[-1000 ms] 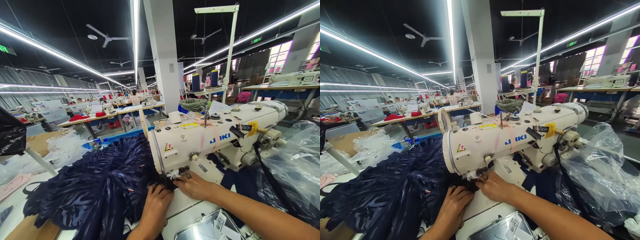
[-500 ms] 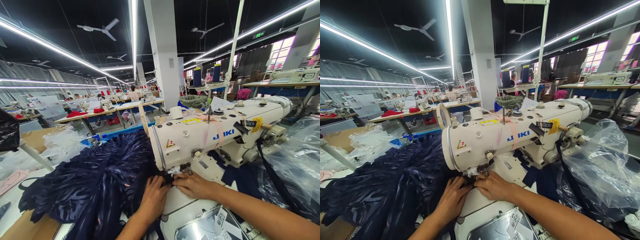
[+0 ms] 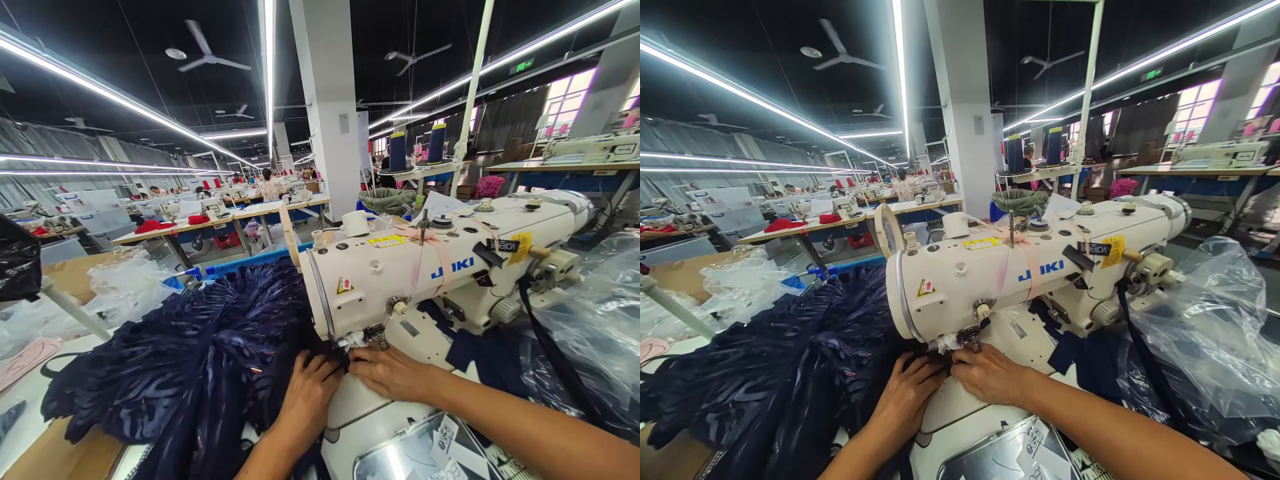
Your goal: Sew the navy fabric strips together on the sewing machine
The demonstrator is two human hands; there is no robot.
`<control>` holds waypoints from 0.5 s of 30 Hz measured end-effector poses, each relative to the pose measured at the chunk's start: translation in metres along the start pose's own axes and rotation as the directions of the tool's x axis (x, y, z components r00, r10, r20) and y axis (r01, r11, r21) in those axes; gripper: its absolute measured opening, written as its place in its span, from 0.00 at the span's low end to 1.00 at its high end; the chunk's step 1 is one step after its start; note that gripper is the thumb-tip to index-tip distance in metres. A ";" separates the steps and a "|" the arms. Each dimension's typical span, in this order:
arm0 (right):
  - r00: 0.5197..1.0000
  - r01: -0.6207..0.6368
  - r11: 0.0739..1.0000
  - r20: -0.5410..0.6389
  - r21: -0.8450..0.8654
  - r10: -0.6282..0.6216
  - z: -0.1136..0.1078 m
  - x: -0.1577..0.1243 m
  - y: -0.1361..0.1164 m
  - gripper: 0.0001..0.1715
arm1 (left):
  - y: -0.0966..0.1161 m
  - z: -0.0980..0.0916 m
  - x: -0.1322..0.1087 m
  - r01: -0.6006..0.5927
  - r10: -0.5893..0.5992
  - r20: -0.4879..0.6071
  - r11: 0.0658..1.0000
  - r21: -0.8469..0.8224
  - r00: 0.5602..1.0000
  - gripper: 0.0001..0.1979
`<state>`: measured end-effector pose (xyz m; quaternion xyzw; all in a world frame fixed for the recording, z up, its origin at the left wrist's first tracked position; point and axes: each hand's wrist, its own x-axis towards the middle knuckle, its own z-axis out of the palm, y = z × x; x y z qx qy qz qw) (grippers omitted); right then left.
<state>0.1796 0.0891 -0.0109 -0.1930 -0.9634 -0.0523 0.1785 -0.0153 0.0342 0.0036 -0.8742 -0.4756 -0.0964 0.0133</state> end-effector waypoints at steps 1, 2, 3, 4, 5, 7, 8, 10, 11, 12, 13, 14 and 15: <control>1.000 0.004 1.000 0.006 0.003 -0.004 0.000 0.000 0.000 0.12 | -0.001 0.001 -0.001 -0.015 0.015 0.001 1.000 0.011 1.000 0.21; 1.000 0.009 1.000 0.011 0.005 -0.009 0.000 0.000 0.000 0.12 | -0.003 0.002 -0.003 -0.032 0.032 0.000 0.999 0.020 0.999 0.21; 1.000 0.012 1.000 0.012 0.006 -0.012 0.001 0.000 0.001 0.12 | -0.005 0.004 -0.004 -0.048 0.049 -0.003 0.998 0.027 0.999 0.21; 1.000 0.017 1.000 0.008 0.007 -0.017 0.002 -0.001 0.001 0.12 | -0.007 0.007 -0.004 -0.060 0.061 -0.011 0.998 0.035 0.998 0.21; 1.000 0.021 1.000 -0.002 0.011 -0.021 0.003 -0.002 0.002 0.12 | -0.008 0.010 -0.005 -0.065 0.066 -0.028 0.997 0.044 0.997 0.21; 0.999 0.027 0.999 -0.028 0.022 -0.026 0.005 -0.003 0.003 0.12 | -0.011 0.018 -0.006 -0.055 0.060 -0.077 0.997 0.062 0.995 0.22; 0.999 0.028 0.999 -0.037 0.027 -0.027 0.007 -0.003 0.003 0.12 | -0.012 0.021 -0.005 -0.044 0.051 -0.101 0.997 0.068 0.994 0.22; 0.999 0.026 0.999 -0.044 0.037 -0.025 0.008 -0.004 0.004 0.12 | -0.013 0.024 -0.005 -0.024 0.032 -0.124 0.998 0.066 0.992 0.23; 0.999 0.023 0.999 -0.045 0.040 -0.021 0.008 -0.004 0.003 0.12 | -0.012 0.023 -0.005 -0.020 0.026 -0.112 0.998 0.057 0.993 0.23; 0.999 0.019 0.999 -0.045 0.044 -0.017 0.008 -0.004 0.003 0.12 | -0.010 0.020 -0.004 -0.014 0.018 -0.087 0.999 0.046 0.996 0.23; 0.999 0.013 0.999 -0.045 0.049 -0.011 0.007 -0.003 0.003 0.12 | -0.008 0.016 -0.004 -0.006 0.008 -0.057 0.999 0.034 0.998 0.23; 0.999 0.006 0.999 -0.045 0.053 -0.003 0.007 -0.003 0.002 0.12 | -0.006 0.011 -0.003 0.004 -0.003 -0.026 1.000 0.024 1.000 0.24; 0.999 -0.003 0.998 -0.044 0.056 0.006 0.006 -0.002 0.001 0.12 | -0.004 0.006 -0.002 0.018 -0.018 0.001 1.000 0.015 1.000 0.24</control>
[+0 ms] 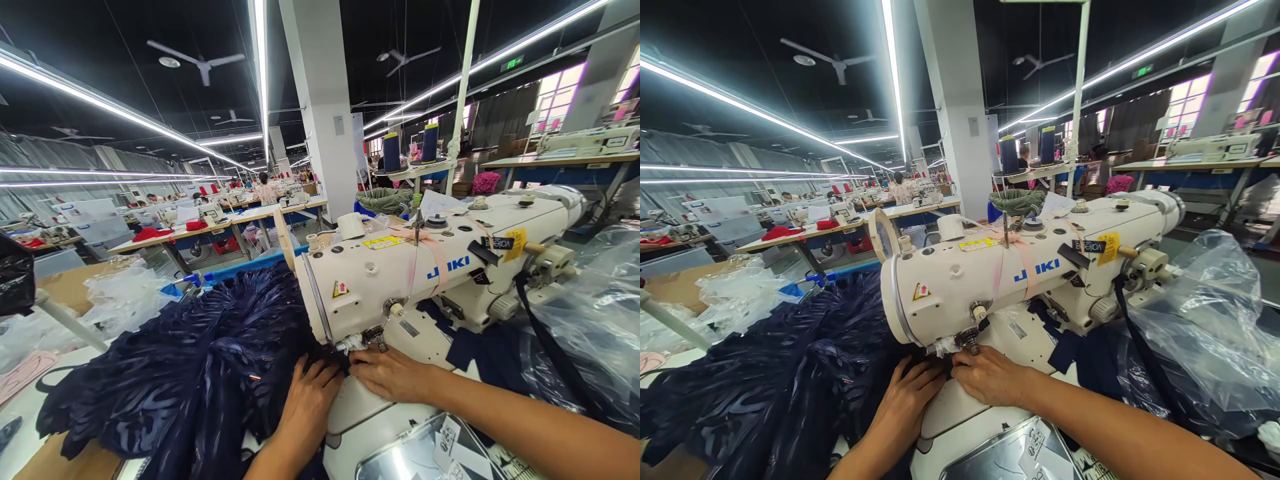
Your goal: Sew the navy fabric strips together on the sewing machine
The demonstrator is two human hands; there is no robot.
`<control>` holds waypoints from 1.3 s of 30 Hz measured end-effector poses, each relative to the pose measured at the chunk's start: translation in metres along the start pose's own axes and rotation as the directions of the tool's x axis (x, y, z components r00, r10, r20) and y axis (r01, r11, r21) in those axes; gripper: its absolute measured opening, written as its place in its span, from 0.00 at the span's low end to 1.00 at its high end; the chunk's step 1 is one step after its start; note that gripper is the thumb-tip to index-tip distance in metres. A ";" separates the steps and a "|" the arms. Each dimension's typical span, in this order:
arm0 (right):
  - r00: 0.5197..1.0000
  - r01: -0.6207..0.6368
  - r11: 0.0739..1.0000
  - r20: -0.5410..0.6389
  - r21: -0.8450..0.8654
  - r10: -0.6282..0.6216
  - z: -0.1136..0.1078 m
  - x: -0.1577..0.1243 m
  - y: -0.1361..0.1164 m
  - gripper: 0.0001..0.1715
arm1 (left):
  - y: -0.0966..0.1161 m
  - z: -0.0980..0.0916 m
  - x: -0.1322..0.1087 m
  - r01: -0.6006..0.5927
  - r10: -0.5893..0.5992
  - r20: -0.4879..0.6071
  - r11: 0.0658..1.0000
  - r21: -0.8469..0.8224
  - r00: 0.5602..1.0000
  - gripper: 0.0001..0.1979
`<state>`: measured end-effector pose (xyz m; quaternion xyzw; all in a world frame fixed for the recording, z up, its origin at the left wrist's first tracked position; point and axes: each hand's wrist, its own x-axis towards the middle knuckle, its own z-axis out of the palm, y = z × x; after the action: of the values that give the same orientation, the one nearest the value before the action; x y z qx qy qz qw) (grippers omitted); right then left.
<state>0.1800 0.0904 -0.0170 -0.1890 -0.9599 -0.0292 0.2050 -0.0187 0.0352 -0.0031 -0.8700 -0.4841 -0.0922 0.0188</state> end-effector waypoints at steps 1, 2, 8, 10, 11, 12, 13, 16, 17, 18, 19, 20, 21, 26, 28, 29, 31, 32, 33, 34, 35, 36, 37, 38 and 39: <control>1.000 -0.010 1.000 0.002 0.001 0.010 -0.001 0.001 -0.001 0.12 | 0.002 -0.004 0.001 0.013 -0.013 0.022 1.000 -0.007 1.000 0.24; 1.000 -0.021 1.000 0.004 0.000 0.021 -0.002 0.002 -0.002 0.12 | 0.003 -0.008 0.001 0.026 -0.025 0.037 1.000 -0.012 0.999 0.24; 0.996 -0.086 0.996 0.015 -0.027 0.087 -0.003 0.005 -0.006 0.12 | 0.004 -0.017 0.005 0.051 -0.050 0.100 0.999 -0.007 0.994 0.27; 0.994 -0.105 0.994 0.013 -0.021 0.105 -0.002 0.005 -0.005 0.12 | 0.003 -0.019 0.007 0.067 -0.066 0.122 0.998 0.002 0.990 0.27; 0.994 -0.108 0.994 0.008 -0.008 0.109 -0.002 0.004 -0.004 0.13 | 0.003 -0.020 0.008 0.076 -0.075 0.128 0.997 0.001 0.989 0.27; 0.994 -0.109 0.994 0.003 0.013 0.109 -0.003 0.004 -0.003 0.13 | 0.002 -0.021 0.009 0.084 -0.082 0.127 0.996 -0.005 0.988 0.27; 0.994 -0.110 0.993 0.000 0.037 0.111 -0.003 0.004 -0.001 0.13 | 0.001 -0.022 0.010 0.088 -0.086 0.123 0.996 -0.014 0.989 0.26; 0.988 -0.153 0.983 -0.009 0.101 0.155 0.000 0.007 0.006 0.13 | -0.003 -0.024 0.013 0.080 -0.076 0.106 0.996 -0.030 0.992 0.27; 0.982 -0.181 0.974 -0.026 0.137 0.186 0.003 0.009 0.010 0.12 | -0.005 -0.024 0.015 0.078 -0.075 0.107 0.996 -0.031 0.992 0.28; 0.973 -0.213 0.959 -0.052 0.184 0.226 0.007 0.011 0.014 0.12 | -0.006 -0.024 0.016 0.078 -0.074 0.107 0.997 -0.030 0.992 0.28; 0.960 -0.241 0.941 -0.080 0.237 0.267 0.012 0.015 0.018 0.12 | -0.008 -0.023 0.017 0.076 -0.072 0.102 0.997 -0.030 0.992 0.28; 0.947 -0.263 0.921 -0.104 0.289 0.303 0.017 0.018 0.022 0.13 | -0.009 -0.022 0.017 0.072 -0.069 0.087 0.997 -0.029 0.994 0.27; 0.934 -0.282 0.901 -0.119 0.330 0.336 0.023 0.021 0.026 0.14 | -0.009 -0.021 0.017 0.063 -0.061 0.061 0.998 -0.026 0.996 0.25; 0.929 -0.296 0.900 -0.124 0.321 0.350 0.038 0.031 0.035 0.17 | -0.001 -0.017 0.013 0.042 -0.018 -0.171 0.990 0.135 0.985 0.08; 0.945 -0.251 0.920 -0.129 0.301 0.300 0.031 0.030 0.033 0.15 | 0.007 -0.019 0.009 0.118 -0.074 -0.186 0.963 0.241 0.980 0.13; 0.958 -0.208 0.936 -0.133 0.283 0.253 0.025 0.029 0.031 0.13 | 0.011 -0.020 0.008 0.158 -0.112 -0.174 0.947 0.280 0.978 0.15; 0.983 -0.097 0.970 -0.133 0.222 0.129 0.011 0.027 0.026 0.14 | 0.018 -0.022 0.005 0.213 -0.174 -0.147 0.922 0.324 0.974 0.17; 0.989 -0.051 0.981 -0.130 0.189 0.077 0.005 0.026 0.023 0.16 | 0.020 -0.023 0.005 0.231 -0.192 -0.146 0.914 0.333 0.970 0.16; 0.991 -0.022 0.987 -0.129 0.161 0.043 -0.001 0.025 0.021 0.18 | 0.020 -0.023 0.005 0.245 -0.205 -0.150 0.909 0.336 0.967 0.16; 0.991 -0.008 0.990 -0.132 0.141 0.027 -0.004 0.024 0.019 0.19 | 0.020 -0.023 0.005 0.251 -0.211 -0.151 0.908 0.335 0.966 0.15; 0.990 -0.006 0.992 -0.142 0.123 0.024 -0.005 0.023 0.018 0.19 | 0.019 -0.022 0.007 0.252 -0.213 -0.150 0.910 0.330 0.965 0.15; 0.987 -0.004 0.995 -0.159 0.103 0.020 -0.005 0.021 0.018 0.18 | 0.017 -0.021 0.008 0.248 -0.211 -0.145 0.913 0.323 0.967 0.14; 0.984 0.000 0.997 -0.179 0.076 0.014 -0.003 0.019 0.018 0.17 | 0.015 -0.020 0.010 0.241 -0.208 -0.136 0.918 0.314 0.969 0.14; 0.980 0.006 0.999 -0.199 0.045 0.003 0.001 0.017 0.019 0.16 | 0.013 -0.019 0.011 0.235 -0.205 -0.126 0.923 0.305 0.971 0.13; 0.976 0.010 1.000 -0.216 0.011 -0.007 0.004 0.015 0.020 0.15 | 0.011 -0.018 0.013 0.229 -0.202 -0.118 0.926 0.299 0.972 0.13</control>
<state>0.1730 0.1145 -0.0150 -0.1794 -0.9329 -0.0448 0.3091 -0.0058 0.0378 0.0178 -0.7929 -0.5840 -0.0533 0.1655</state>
